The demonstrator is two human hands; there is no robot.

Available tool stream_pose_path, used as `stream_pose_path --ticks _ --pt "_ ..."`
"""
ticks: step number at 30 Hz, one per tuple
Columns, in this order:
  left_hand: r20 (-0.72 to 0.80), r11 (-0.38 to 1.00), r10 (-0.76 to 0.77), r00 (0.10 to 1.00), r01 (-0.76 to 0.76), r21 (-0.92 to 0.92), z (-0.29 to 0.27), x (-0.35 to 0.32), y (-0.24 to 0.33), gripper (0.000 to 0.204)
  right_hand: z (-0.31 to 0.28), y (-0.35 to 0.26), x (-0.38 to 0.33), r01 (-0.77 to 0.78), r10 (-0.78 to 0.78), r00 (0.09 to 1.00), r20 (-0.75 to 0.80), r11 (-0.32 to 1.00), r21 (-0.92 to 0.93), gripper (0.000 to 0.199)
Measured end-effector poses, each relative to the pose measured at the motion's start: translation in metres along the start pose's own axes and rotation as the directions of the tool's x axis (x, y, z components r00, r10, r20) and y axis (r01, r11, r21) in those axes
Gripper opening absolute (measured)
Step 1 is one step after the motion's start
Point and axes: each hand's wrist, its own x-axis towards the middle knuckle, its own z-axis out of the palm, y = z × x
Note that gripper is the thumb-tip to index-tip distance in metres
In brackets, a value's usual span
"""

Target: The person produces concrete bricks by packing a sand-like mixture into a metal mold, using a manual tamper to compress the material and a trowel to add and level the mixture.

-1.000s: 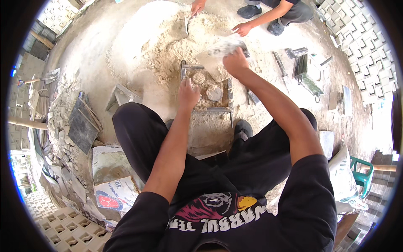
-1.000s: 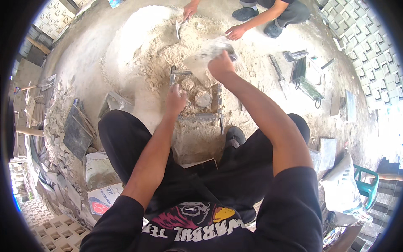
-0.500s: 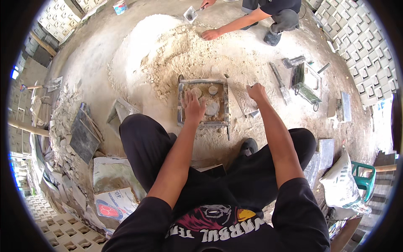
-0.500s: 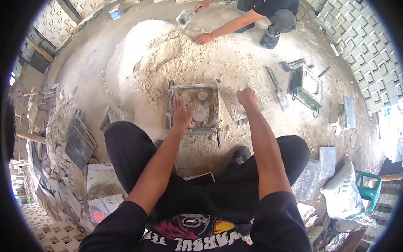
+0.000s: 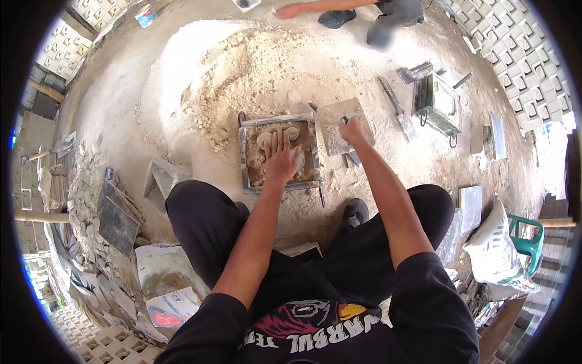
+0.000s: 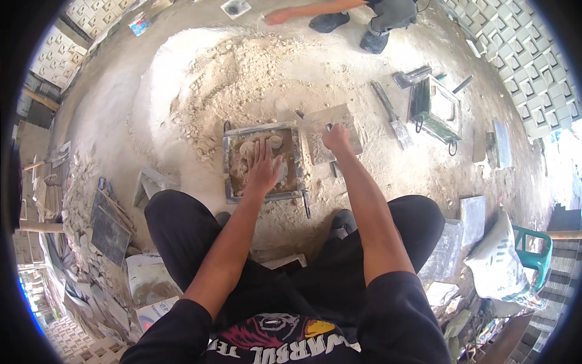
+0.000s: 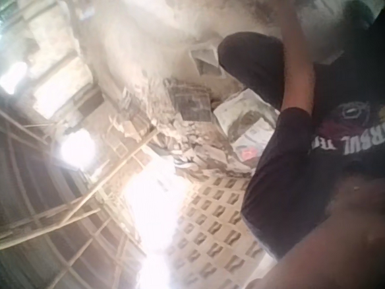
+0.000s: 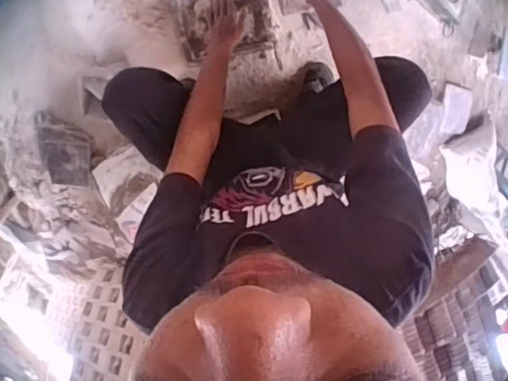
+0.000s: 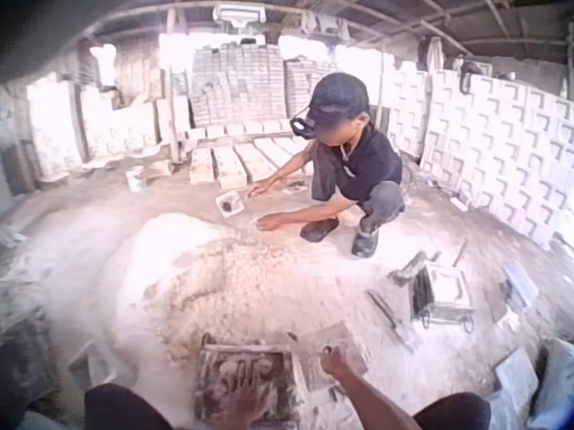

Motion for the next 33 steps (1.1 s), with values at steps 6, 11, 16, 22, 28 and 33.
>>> stream_pose_path --ticks 6,11,16,22,28,33 --pt "-0.003 0.993 -0.008 1.0 0.009 0.119 0.013 0.009 0.004 0.069 0.029 0.004 0.002 0.084 -0.084 0.996 0.002 0.995 0.058 0.042" --pt "-0.056 0.996 0.085 0.995 -0.084 0.03 0.005 0.044 0.028 0.068 0.032 -0.012 0.027 0.124 -0.109 0.989 -0.099 0.979 0.162 0.038" --pt "-0.178 0.997 0.071 0.981 -0.069 0.017 0.01 0.103 0.02 0.064 0.042 -0.031 0.06 0.213 -0.196 0.974 -0.117 0.965 0.154 0.033" --pt "-0.16 0.987 -0.161 0.974 0.16 -0.02 0.024 0.149 0.007 0.061 0.059 -0.066 0.103 0.322 -0.323 0.945 -0.046 0.904 0.281 0.028" --pt "-0.168 0.918 -0.393 0.904 0.377 -0.122 0.017 0.18 -0.024 0.053 0.09 -0.084 0.133 0.302 -0.352 0.936 -0.019 0.774 0.556 0.02" --pt "-0.028 0.96 -0.256 0.966 0.251 -0.125 0.01 0.159 -0.042 0.049 0.109 -0.043 0.113 0.302 -0.214 0.901 -0.376 0.934 0.19 0.022"
